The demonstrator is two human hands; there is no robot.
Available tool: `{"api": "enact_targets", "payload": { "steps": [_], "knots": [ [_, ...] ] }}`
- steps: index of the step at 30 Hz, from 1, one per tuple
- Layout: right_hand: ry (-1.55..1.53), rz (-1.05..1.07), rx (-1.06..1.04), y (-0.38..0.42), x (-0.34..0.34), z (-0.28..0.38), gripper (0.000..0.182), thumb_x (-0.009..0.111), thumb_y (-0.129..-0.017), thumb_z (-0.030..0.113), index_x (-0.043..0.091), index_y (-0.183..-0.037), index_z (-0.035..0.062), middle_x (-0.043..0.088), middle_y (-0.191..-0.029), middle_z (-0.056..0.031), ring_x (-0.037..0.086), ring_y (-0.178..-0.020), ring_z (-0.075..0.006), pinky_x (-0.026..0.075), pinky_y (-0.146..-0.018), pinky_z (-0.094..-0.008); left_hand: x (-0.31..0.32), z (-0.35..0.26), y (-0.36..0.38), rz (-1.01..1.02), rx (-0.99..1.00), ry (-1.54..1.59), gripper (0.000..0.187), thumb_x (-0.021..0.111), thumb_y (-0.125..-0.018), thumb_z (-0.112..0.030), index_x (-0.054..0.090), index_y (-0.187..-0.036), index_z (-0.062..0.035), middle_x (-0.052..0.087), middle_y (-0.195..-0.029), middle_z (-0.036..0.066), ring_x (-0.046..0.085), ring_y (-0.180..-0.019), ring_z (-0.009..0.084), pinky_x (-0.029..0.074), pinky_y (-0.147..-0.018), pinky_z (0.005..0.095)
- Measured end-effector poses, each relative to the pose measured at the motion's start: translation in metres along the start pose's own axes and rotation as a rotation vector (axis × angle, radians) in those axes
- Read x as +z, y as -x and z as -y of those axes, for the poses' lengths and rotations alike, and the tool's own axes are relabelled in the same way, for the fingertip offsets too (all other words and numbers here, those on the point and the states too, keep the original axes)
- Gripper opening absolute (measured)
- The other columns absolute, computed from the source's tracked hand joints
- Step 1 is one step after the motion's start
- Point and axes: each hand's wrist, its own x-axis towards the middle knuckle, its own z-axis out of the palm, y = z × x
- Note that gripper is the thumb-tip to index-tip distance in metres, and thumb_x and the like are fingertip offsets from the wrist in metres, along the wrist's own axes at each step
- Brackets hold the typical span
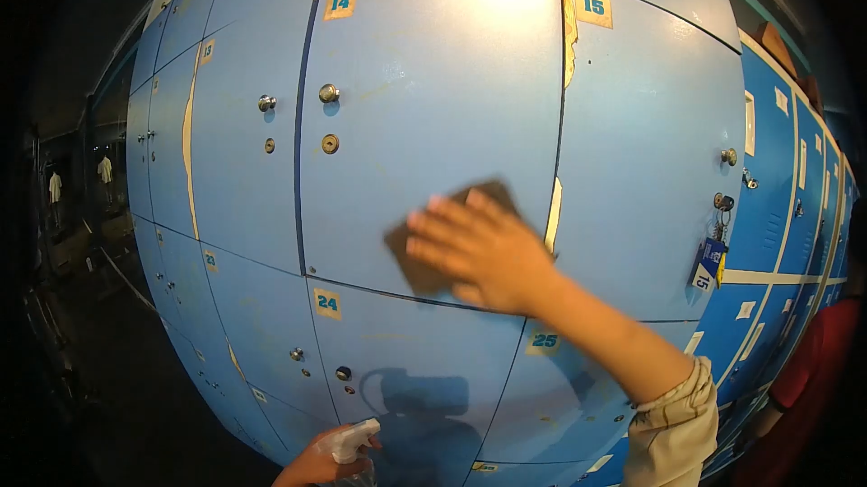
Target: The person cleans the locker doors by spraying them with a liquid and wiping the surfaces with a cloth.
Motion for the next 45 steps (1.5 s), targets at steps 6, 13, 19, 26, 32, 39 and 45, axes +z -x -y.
{"api": "enact_targets", "payload": {
  "steps": [6, 13, 19, 26, 32, 39, 45],
  "knots": [
    [0.365, -0.528, 0.284, -0.068, -0.048, -0.124, 0.059, 0.058, -0.086, 0.032, 0.047, -0.143, 0.0246, 0.039, -0.153, -0.0039, 0.034, -0.142, -0.0257, 0.024, -0.117, -0.0474, 0.002, -0.001, 0.002, -0.029, -0.226, 0.115, 0.065, 0.063, -0.081, 0.003, 0.048, -0.143, -0.0092, 0.061, -0.112, 0.002, 0.056, -0.096, 0.0148, 0.047, -0.084, 0.0287],
    [0.397, -0.572, 0.535, -0.122, -0.088, -0.197, 0.06, 0.046, -0.093, 0.041, 0.044, -0.144, 0.0098, 0.04, -0.151, -0.0147, 0.034, -0.14, -0.0344, 0.022, -0.116, -0.0472, -0.002, 0.003, 0.002, -0.055, -0.054, -0.127, 0.061, 0.061, -0.083, -0.001, 0.048, -0.142, -0.0079, 0.061, -0.121, 0.006, 0.058, -0.101, 0.0169, 0.047, -0.087, 0.0286],
    [0.589, -0.612, 0.466, -0.108, -0.055, -0.182, 0.056, 0.047, -0.096, 0.041, 0.037, -0.15, 0.0279, 0.034, -0.156, -0.0024, 0.027, -0.146, -0.0247, 0.018, -0.12, -0.0454, -0.003, -0.002, 0.008, -0.094, -0.178, 0.07, 0.057, 0.07, -0.085, -0.011, 0.05, -0.138, -0.0021, 0.065, -0.114, 0.01, 0.061, -0.098, 0.0168, 0.05, -0.084, 0.0303],
    [0.087, -0.304, 0.266, -0.028, -0.012, -0.022, 0.074, 0.067, -0.075, 0.028, 0.044, -0.145, 0.0193, 0.034, -0.157, -0.005, 0.028, -0.145, -0.0276, 0.02, -0.117, -0.0502, -0.004, 0.001, 0.006, -0.075, -0.265, 0.04, 0.057, 0.073, -0.078, -0.005, 0.055, -0.132, -0.0024, 0.067, -0.114, 0.007, 0.062, -0.099, 0.0156, 0.051, -0.087, 0.0318],
    [-0.123, 0.002, -0.069, 0.031, 0.036, 0.058, 0.086, 0.073, -0.073, 0.041, 0.038, -0.149, 0.0191, 0.026, -0.16, -0.0037, 0.02, -0.148, -0.0246, 0.015, -0.121, -0.0468, 0.005, -0.007, -0.001, -0.055, -0.218, 0.128, 0.056, 0.074, -0.079, -0.006, 0.055, -0.131, -0.0022, 0.067, -0.114, 0.007, 0.062, -0.102, 0.0164, 0.05, -0.089, 0.0324],
    [0.018, -0.108, 0.006, -0.007, -0.004, -0.016, 0.073, 0.069, -0.077, 0.035, 0.045, -0.145, 0.0225, 0.032, -0.157, -0.0026, 0.025, -0.146, -0.0249, 0.021, -0.119, -0.0466, 0.01, -0.01, -0.013, -0.091, -0.223, 0.104, 0.056, 0.076, -0.078, -0.002, 0.056, -0.13, -0.0019, 0.066, -0.113, 0.007, 0.062, -0.103, 0.0165, 0.051, -0.09, 0.0322],
    [0.397, -0.568, 0.3, -0.073, -0.046, -0.141, 0.059, 0.055, -0.088, 0.03, 0.044, -0.145, 0.0216, 0.039, -0.154, -0.0038, 0.032, -0.143, -0.0259, 0.022, -0.118, -0.0461, 0.012, -0.015, -0.021, -0.157, -0.133, 0.06, 0.052, 0.07, -0.08, 0.0, 0.055, -0.129, -0.0004, 0.064, -0.113, 0.006, 0.06, -0.106, 0.0143, 0.049, -0.092, 0.0309]
  ]
}}
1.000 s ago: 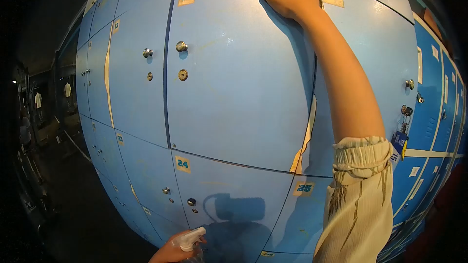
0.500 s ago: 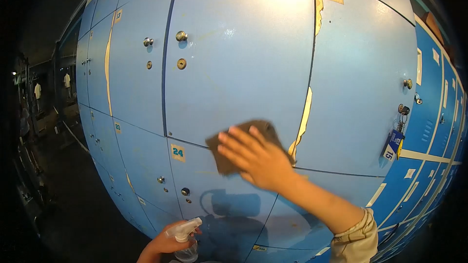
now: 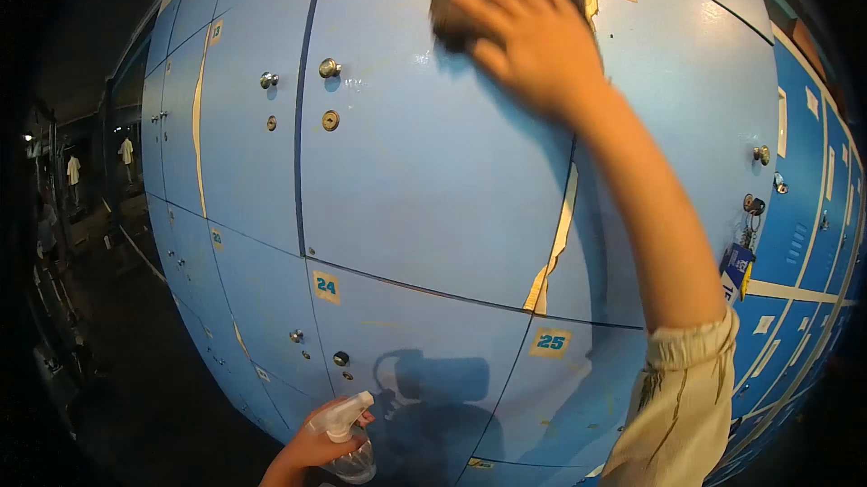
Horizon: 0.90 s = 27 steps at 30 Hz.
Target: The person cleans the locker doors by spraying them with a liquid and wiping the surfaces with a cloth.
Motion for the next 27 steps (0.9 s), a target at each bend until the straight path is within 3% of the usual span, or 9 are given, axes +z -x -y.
{"api": "enact_targets", "payload": {
  "steps": [3, 10, 11, 13, 19, 22, 24, 26, 27],
  "knots": [
    [0.069, 0.04, 0.151, -0.047, 0.01, -0.03, 0.059, 0.045, -0.094, 0.04, 0.042, -0.145, 0.0115, 0.04, -0.151, -0.0155, 0.034, -0.14, -0.0345, 0.022, -0.116, -0.0463, -0.003, 0.007, 0.002, -0.072, 0.012, -0.013, 0.053, 0.069, -0.08, 0.002, 0.054, -0.13, 0.0, 0.061, -0.114, 0.007, 0.059, -0.107, 0.0157, 0.049, -0.091, 0.0301],
    [0.075, -0.022, 0.317, -0.051, 0.017, -0.008, 0.056, 0.044, -0.093, 0.038, 0.045, -0.143, 0.0139, 0.041, -0.15, -0.0142, 0.034, -0.14, -0.0323, 0.021, -0.117, -0.0472, -0.012, -0.025, -0.008, -0.24, 0.099, 0.15, 0.065, 0.072, -0.076, 0.006, 0.049, -0.137, 0.0022, 0.06, -0.116, 0.007, 0.056, -0.108, 0.0163, 0.046, -0.094, 0.0326],
    [0.152, -0.118, 0.252, -0.041, 0.023, 0.001, 0.055, 0.049, -0.094, 0.032, 0.041, -0.147, 0.0226, 0.035, -0.156, -0.0042, 0.028, -0.145, -0.026, 0.019, -0.119, -0.0457, -0.015, -0.038, -0.01, -0.287, 0.15, 0.112, 0.065, 0.072, -0.076, 0.005, 0.049, -0.137, 0.0022, 0.06, -0.115, 0.007, 0.056, -0.108, 0.0166, 0.046, -0.094, 0.0329],
    [0.06, -0.08, 0.212, -0.007, 0.016, 0.028, 0.056, 0.054, -0.091, 0.033, 0.045, -0.145, 0.0195, 0.039, -0.154, -0.0025, 0.031, -0.143, -0.0248, 0.022, -0.117, -0.0465, -0.019, -0.062, -0.015, -0.374, 0.252, 0.037, 0.065, 0.073, -0.077, 0.002, 0.049, -0.137, 0.0022, 0.06, -0.114, 0.007, 0.056, -0.108, 0.0171, 0.045, -0.095, 0.0335],
    [-0.484, 0.313, 0.296, 0.129, -0.081, 0.158, 0.056, 0.063, -0.083, 0.021, 0.052, -0.136, 0.0076, 0.045, -0.148, -0.0065, 0.035, -0.142, -0.0289, 0.022, -0.116, -0.0505, -0.03, -0.13, -0.034, -0.459, 0.55, -0.213, 0.061, 0.073, -0.078, -0.003, 0.05, -0.134, 0.002, 0.06, -0.113, 0.008, 0.055, -0.11, 0.0181, 0.044, -0.096, 0.035],
    [-0.927, 0.253, 0.673, 0.191, -0.125, 0.211, 0.044, 0.055, -0.09, 0.02, 0.055, -0.129, -0.0007, 0.059, -0.134, -0.0117, 0.049, -0.129, -0.0354, 0.023, -0.116, -0.0512, -0.031, -0.166, -0.053, -0.453, 0.647, -0.224, 0.059, 0.072, -0.079, -0.003, 0.05, -0.134, 0.0013, 0.059, -0.112, 0.008, 0.055, -0.108, 0.0172, 0.044, -0.094, 0.0342],
    [-1.572, 0.101, 1.287, 0.235, -0.145, 0.255, 0.05, 0.05, -0.098, 0.034, 0.051, -0.132, -0.0022, 0.057, -0.133, -0.0173, 0.055, -0.12, -0.0292, 0.037, -0.108, -0.0432, -0.029, -0.183, -0.062, -0.492, 0.724, -0.271, 0.05, 0.065, -0.08, 0.003, 0.053, -0.128, 0.0021, 0.058, -0.107, 0.006, 0.053, -0.098, 0.0137, 0.046, -0.085, 0.0302],
    [-1.652, 0.109, 2.032, 0.291, -0.156, 0.304, 0.056, 0.05, -0.098, 0.042, 0.049, -0.135, -0.0004, 0.056, -0.132, -0.0177, 0.055, -0.12, -0.0283, 0.041, -0.105, -0.0414, -0.029, -0.194, -0.069, -0.511, 0.774, -0.274, 0.046, 0.062, -0.08, 0.006, 0.055, -0.125, 0.0023, 0.057, -0.105, 0.006, 0.053, -0.093, 0.0123, 0.047, -0.08, 0.0283],
    [-1.804, 0.068, 2.215, 0.285, -0.167, 0.31, 0.055, 0.049, -0.098, 0.041, 0.049, -0.136, 0.0009, 0.057, -0.132, -0.0176, 0.055, -0.12, -0.0296, 0.042, -0.105, -0.042, -0.03, -0.197, -0.073, -0.511, 0.782, -0.253, 0.045, 0.062, -0.079, 0.006, 0.055, -0.124, 0.0021, 0.057, -0.105, 0.006, 0.054, -0.093, 0.0125, 0.047, -0.08, 0.0284]
  ]
}}
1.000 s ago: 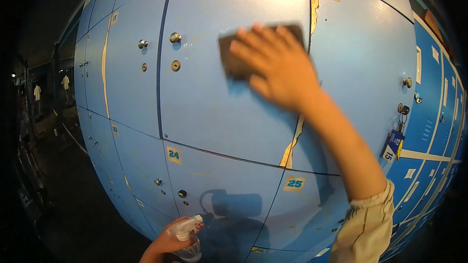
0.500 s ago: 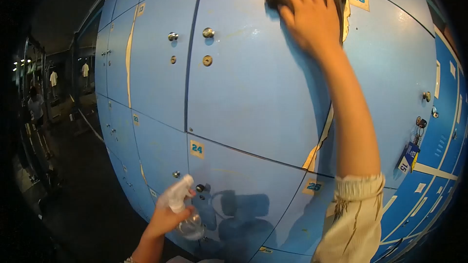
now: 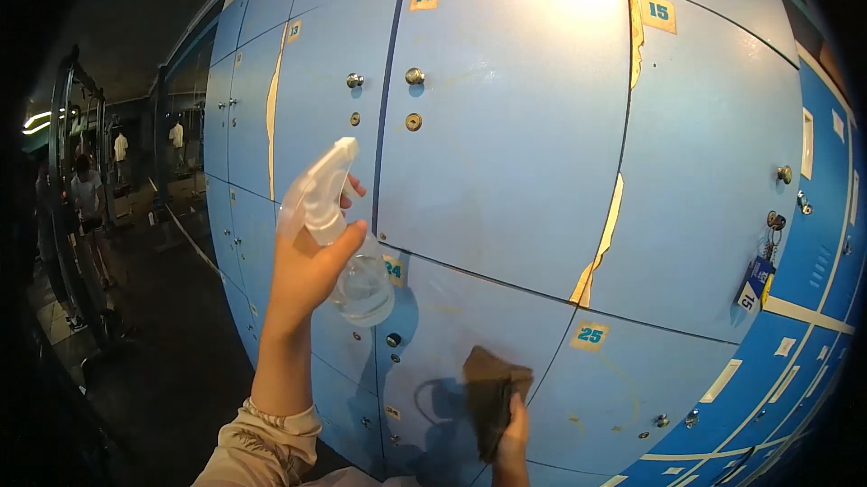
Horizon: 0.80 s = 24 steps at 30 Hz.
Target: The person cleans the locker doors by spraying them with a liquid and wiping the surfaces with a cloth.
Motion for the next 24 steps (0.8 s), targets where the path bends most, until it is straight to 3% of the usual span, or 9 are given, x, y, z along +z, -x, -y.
{"api": "enact_targets", "payload": {
  "steps": [4, 8, 10, 13, 15, 18, 20, 23, 24],
  "knots": [
    [-0.224, 0.142, 0.146, 0.014, -0.016, -0.009, 0.056, 0.045, -0.099, 0.043, 0.047, -0.139, 0.0042, 0.054, -0.136, -0.0154, 0.053, -0.123, -0.0315, 0.04, -0.107, -0.0447, 0.002, 0.024, -0.002, -0.034, 0.018, 0.02, 0.047, 0.063, -0.078, 0.005, 0.055, -0.124, 0.0012, 0.058, -0.107, 0.007, 0.055, -0.094, 0.0142, 0.047, -0.081, 0.0296],
    [-0.411, 0.246, -0.281, 0.007, -0.013, 0.052, 0.058, 0.045, -0.098, 0.046, 0.047, -0.139, 0.006, 0.053, -0.139, -0.0104, 0.051, -0.125, -0.0294, 0.041, -0.108, -0.0457, -0.007, 0.021, 0.009, 0.06, -0.034, -0.085, 0.052, 0.065, -0.078, 0.003, 0.053, -0.128, 0.0004, 0.059, -0.109, 0.007, 0.056, -0.098, 0.0154, 0.047, -0.084, 0.0301],
    [-0.391, 0.342, -0.75, 0.0, -0.003, 0.089, 0.057, 0.046, -0.097, 0.043, 0.044, -0.141, 0.0061, 0.051, -0.141, -0.0104, 0.05, -0.127, -0.0272, 0.038, -0.11, -0.0429, -0.014, 0.02, 0.024, 0.102, -0.06, -0.081, 0.06, 0.069, -0.079, -0.001, 0.051, -0.136, -0.001, 0.059, -0.111, 0.006, 0.055, -0.1, 0.0139, 0.046, -0.087, 0.0292],
    [0.637, 0.135, -1.845, -0.027, 0.098, 0.172, 0.049, 0.05, -0.093, 0.042, 0.057, -0.132, 0.0131, 0.052, -0.141, -0.0141, 0.042, -0.136, -0.0287, 0.024, -0.115, -0.051, -0.021, 0.03, 0.061, 0.143, -0.201, 0.092, 0.061, 0.072, -0.078, -0.002, 0.051, -0.135, -0.0006, 0.061, -0.114, 0.006, 0.055, -0.102, 0.0144, 0.044, -0.09, 0.0288],
    [1.215, 0.303, -2.032, -0.025, 0.133, 0.194, 0.042, 0.055, -0.089, 0.04, 0.065, -0.125, 0.019, 0.052, -0.143, -0.0131, 0.036, -0.141, -0.0309, 0.014, -0.117, -0.0582, -0.028, 0.035, 0.092, 0.191, -0.424, 0.157, 0.065, 0.074, -0.076, -0.001, 0.05, -0.137, 0.0006, 0.061, -0.114, 0.006, 0.055, -0.106, 0.0145, 0.044, -0.092, 0.0289],
    [1.883, 0.584, -2.353, -0.065, 0.18, 0.176, 0.058, 0.062, -0.08, 0.042, 0.056, -0.134, 0.0229, 0.046, -0.149, 0.0011, 0.035, -0.143, -0.0185, 0.018, -0.118, -0.0561, -0.039, 0.038, 0.132, 0.217, -0.615, 0.198, 0.068, 0.073, -0.074, 0.002, 0.049, -0.138, 0.0004, 0.061, -0.113, 0.006, 0.056, -0.106, 0.0149, 0.045, -0.093, 0.0298],
    [2.137, 0.827, -2.402, -0.101, 0.191, 0.165, 0.056, 0.066, -0.078, 0.038, 0.057, -0.133, 0.026, 0.046, -0.148, 0.0023, 0.033, -0.143, -0.0169, 0.017, -0.119, -0.0556, -0.054, 0.042, 0.156, 0.198, -0.667, 0.148, 0.069, 0.072, -0.073, 0.003, 0.05, -0.138, -0.0001, 0.061, -0.114, 0.007, 0.056, -0.105, 0.0149, 0.045, -0.093, 0.0301],
    [2.179, 1.191, -1.884, -0.123, 0.214, 0.188, 0.061, 0.068, -0.077, 0.038, 0.055, -0.135, 0.0239, 0.043, -0.15, 0.0026, 0.03, -0.145, -0.0173, 0.012, -0.121, -0.0547, -0.078, 0.048, 0.181, 0.132, -0.676, 0.034, 0.058, 0.069, -0.075, 0.005, 0.054, -0.131, 0.0003, 0.063, -0.108, 0.006, 0.059, -0.101, 0.0132, 0.048, -0.085, 0.0263],
    [2.183, 1.116, -1.921, -0.127, 0.226, 0.202, 0.061, 0.069, -0.076, 0.036, 0.056, -0.134, 0.0243, 0.044, -0.149, 0.0024, 0.031, -0.144, -0.0179, 0.012, -0.121, -0.0546, -0.083, 0.046, 0.182, 0.111, -0.704, 0.003, 0.06, 0.07, -0.073, 0.005, 0.054, -0.131, 0.0007, 0.063, -0.108, 0.006, 0.058, -0.102, 0.0139, 0.047, -0.087, 0.0279]
  ]
}}
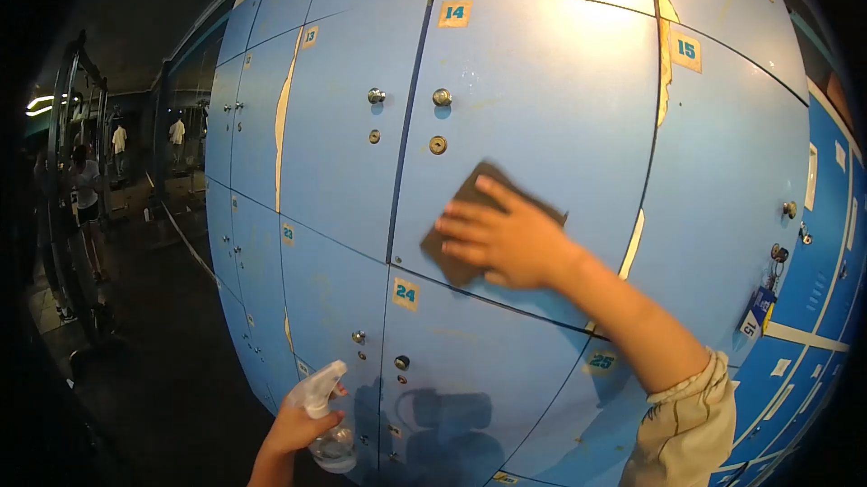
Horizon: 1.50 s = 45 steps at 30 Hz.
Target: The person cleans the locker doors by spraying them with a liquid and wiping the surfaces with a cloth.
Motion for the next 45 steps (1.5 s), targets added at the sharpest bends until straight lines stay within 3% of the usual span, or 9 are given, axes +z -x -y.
{"api": "enact_targets", "payload": {
  "steps": [4, 7, 13, 16, 22, 29, 38, 42, 45],
  "knots": [
    [0.17, -0.328, 0.279, -0.019, -0.021, -0.09, 0.061, 0.067, -0.07, 0.024, 0.057, -0.13, 0.021, 0.048, -0.146, -0.0013, 0.039, -0.138, -0.0221, 0.02, -0.117, -0.0548, -0.02, 0.002, 0.01, -0.114, -0.037, -0.091, 0.063, 0.072, -0.068, 0.003, 0.055, -0.128, 0.0025, 0.065, -0.106, 0.006, 0.058, -0.1, 0.0156, 0.046, -0.09, 0.0314],
    [0.378, -0.478, 0.55, -0.033, -0.035, -0.152, 0.057, 0.06, -0.08, 0.023, 0.052, -0.137, 0.0214, 0.046, -0.147, -0.0023, 0.039, -0.139, -0.0229, 0.019, -0.117, -0.053, -0.028, 0.004, 0.013, -0.169, -0.039, -0.077, 0.063, 0.072, -0.067, 0.004, 0.055, -0.128, 0.0024, 0.065, -0.106, 0.007, 0.058, -0.101, 0.0156, 0.047, -0.09, 0.0315],
    [0.505, -0.414, 0.8, -0.054, -0.041, -0.201, 0.054, 0.051, -0.092, 0.029, 0.045, -0.145, 0.0275, 0.036, -0.155, 0.0009, 0.03, -0.144, -0.0228, 0.015, -0.12, -0.0511, -0.033, 0.01, 0.016, -0.156, -0.014, -0.108, 0.063, 0.072, -0.067, 0.005, 0.055, -0.128, 0.0023, 0.064, -0.107, 0.007, 0.059, -0.102, 0.0156, 0.047, -0.09, 0.0316],
    [0.45, -0.507, 0.68, -0.046, -0.023, -0.17, 0.051, 0.052, -0.089, 0.032, 0.052, -0.139, 0.0246, 0.042, -0.152, -0.0003, 0.032, -0.143, -0.021, 0.018, -0.118, -0.053, -0.032, 0.013, 0.017, -0.141, -0.03, -0.067, 0.063, 0.072, -0.068, 0.005, 0.055, -0.129, 0.0022, 0.064, -0.106, 0.007, 0.059, -0.102, 0.0154, 0.047, -0.09, 0.0317],
    [0.02, -0.28, 0.45, -0.017, 0.003, -0.009, 0.064, 0.067, -0.073, 0.029, 0.055, -0.136, 0.022, 0.039, -0.153, -0.0045, 0.026, -0.146, -0.0267, 0.016, -0.118, -0.0561, -0.029, 0.014, 0.012, -0.08, 0.018, -0.03, 0.055, 0.072, -0.072, 0.006, 0.056, -0.124, 0.0027, 0.064, -0.106, 0.007, 0.059, -0.101, 0.0148, 0.047, -0.087, 0.0292],
    [-0.143, 0.011, 0.089, 0.002, 0.035, 0.089, 0.068, 0.067, -0.078, 0.044, 0.049, -0.141, 0.0234, 0.031, -0.158, -0.0015, 0.021, -0.148, -0.0225, 0.014, -0.12, -0.0496, -0.018, 0.014, 0.006, 0.018, -0.028, 0.036, 0.054, 0.072, -0.074, 0.005, 0.056, -0.125, 0.0022, 0.064, -0.107, 0.007, 0.06, -0.102, 0.015, 0.047, -0.089, 0.0302],
    [0.167, -0.31, 0.464, -0.017, -0.015, -0.068, 0.066, 0.066, -0.076, 0.034, 0.05, -0.14, 0.025, 0.04, -0.153, -0.0028, 0.032, -0.143, -0.0245, 0.019, -0.119, -0.0498, -0.018, 0.013, 0.012, 0.054, -0.062, 0.055, 0.059, 0.074, -0.073, 0.004, 0.054, -0.128, 0.0031, 0.064, -0.109, 0.007, 0.059, -0.106, 0.0159, 0.046, -0.093, 0.0315],
    [0.441, -0.491, 0.707, -0.03, -0.029, -0.16, 0.057, 0.055, -0.086, 0.035, 0.047, -0.143, 0.0265, 0.04, -0.153, -0.0002, 0.033, -0.143, -0.0213, 0.02, -0.118, -0.0501, -0.022, 0.013, 0.016, 0.034, -0.107, -0.019, 0.06, 0.074, -0.071, 0.004, 0.054, -0.128, 0.0039, 0.063, -0.11, 0.008, 0.058, -0.107, 0.0171, 0.046, -0.095, 0.0329],
    [0.608, -0.383, 0.897, -0.044, -0.041, -0.197, 0.056, 0.048, -0.094, 0.041, 0.039, -0.148, 0.0323, 0.034, -0.156, 0.0023, 0.03, -0.145, -0.02, 0.019, -0.119, -0.0497, -0.022, 0.016, 0.019, 0.022, -0.096, 0.007, 0.057, 0.073, -0.072, 0.005, 0.055, -0.126, 0.0038, 0.064, -0.109, 0.008, 0.059, -0.107, 0.0172, 0.046, -0.094, 0.0331]
  ]
}}
